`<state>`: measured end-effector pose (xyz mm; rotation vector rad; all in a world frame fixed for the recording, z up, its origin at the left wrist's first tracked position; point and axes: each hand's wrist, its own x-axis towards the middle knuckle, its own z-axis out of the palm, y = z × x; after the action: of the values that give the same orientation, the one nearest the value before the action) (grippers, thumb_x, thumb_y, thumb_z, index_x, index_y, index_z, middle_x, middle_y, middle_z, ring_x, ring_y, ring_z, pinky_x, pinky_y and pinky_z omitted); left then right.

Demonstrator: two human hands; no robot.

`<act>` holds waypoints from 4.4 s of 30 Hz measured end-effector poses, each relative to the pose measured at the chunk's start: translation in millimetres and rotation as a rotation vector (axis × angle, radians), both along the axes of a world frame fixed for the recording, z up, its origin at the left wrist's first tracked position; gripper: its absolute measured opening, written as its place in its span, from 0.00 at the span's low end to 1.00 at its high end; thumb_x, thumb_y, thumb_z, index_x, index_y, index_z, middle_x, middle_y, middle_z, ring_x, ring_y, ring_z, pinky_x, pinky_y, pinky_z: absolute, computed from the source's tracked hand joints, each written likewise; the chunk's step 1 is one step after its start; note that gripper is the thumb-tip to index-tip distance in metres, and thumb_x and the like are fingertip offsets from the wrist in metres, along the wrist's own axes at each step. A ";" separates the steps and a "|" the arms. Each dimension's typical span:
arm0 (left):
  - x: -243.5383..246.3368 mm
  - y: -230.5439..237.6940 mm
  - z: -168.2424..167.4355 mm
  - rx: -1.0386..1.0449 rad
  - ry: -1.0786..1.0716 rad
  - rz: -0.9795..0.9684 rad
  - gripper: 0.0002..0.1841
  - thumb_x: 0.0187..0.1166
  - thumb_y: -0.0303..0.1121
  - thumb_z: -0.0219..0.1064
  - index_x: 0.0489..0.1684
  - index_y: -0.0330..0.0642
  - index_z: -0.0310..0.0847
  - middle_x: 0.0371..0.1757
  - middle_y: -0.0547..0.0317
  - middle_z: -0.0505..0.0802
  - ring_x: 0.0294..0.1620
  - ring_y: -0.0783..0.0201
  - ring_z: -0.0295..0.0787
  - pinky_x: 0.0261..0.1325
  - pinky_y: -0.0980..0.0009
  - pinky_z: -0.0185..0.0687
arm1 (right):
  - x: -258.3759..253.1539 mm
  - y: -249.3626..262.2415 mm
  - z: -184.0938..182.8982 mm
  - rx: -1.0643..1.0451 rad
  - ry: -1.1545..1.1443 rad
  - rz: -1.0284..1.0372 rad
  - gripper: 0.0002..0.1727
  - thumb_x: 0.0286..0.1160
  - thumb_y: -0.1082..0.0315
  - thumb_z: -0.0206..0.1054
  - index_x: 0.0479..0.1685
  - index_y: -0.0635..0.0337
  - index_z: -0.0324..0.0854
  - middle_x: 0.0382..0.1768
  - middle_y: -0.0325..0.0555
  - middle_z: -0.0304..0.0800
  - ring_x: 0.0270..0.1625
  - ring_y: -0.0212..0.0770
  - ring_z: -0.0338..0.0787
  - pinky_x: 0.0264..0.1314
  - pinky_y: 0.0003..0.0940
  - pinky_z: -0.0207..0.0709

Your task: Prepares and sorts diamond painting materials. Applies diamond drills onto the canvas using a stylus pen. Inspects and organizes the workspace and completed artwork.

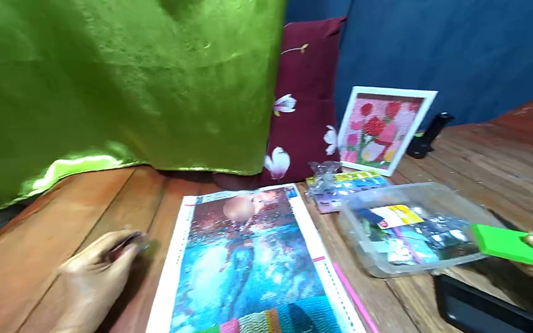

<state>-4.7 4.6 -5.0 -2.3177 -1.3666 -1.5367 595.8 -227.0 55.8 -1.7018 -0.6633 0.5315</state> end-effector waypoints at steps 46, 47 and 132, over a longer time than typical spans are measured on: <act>2.8 -11.0 9.0 -0.125 0.047 0.001 0.12 0.71 0.22 0.64 0.34 0.12 0.83 0.36 0.31 0.91 0.38 0.72 0.88 0.46 0.82 0.81 | -146.8 88.0 -79.6 -0.026 -1.231 0.486 0.15 0.64 0.74 0.67 0.47 0.58 0.95 0.39 0.56 0.90 0.40 0.56 0.93 0.41 0.45 0.89; 3.9 -11.8 10.3 -0.131 0.049 0.002 0.12 0.71 0.22 0.64 0.34 0.13 0.83 0.36 0.31 0.91 0.38 0.73 0.88 0.46 0.82 0.80 | -146.6 88.2 -79.6 -0.026 -1.233 0.484 0.13 0.65 0.73 0.67 0.46 0.58 0.95 0.39 0.55 0.90 0.41 0.55 0.93 0.41 0.45 0.89; 15.6 -11.2 20.7 -0.162 0.033 -0.134 0.10 0.71 0.17 0.63 0.31 0.09 0.79 0.30 0.34 0.89 0.36 0.79 0.85 0.45 0.87 0.79 | -131.4 77.2 -75.6 0.224 -1.224 0.583 0.08 0.70 0.74 0.65 0.30 0.56 0.89 0.40 0.46 0.94 0.47 0.44 0.94 0.49 0.30 0.87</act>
<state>10.8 -6.6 15.7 -2.5675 -1.4039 -1.4632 464.3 -149.7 -19.9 -1.4711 -2.0333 -0.2877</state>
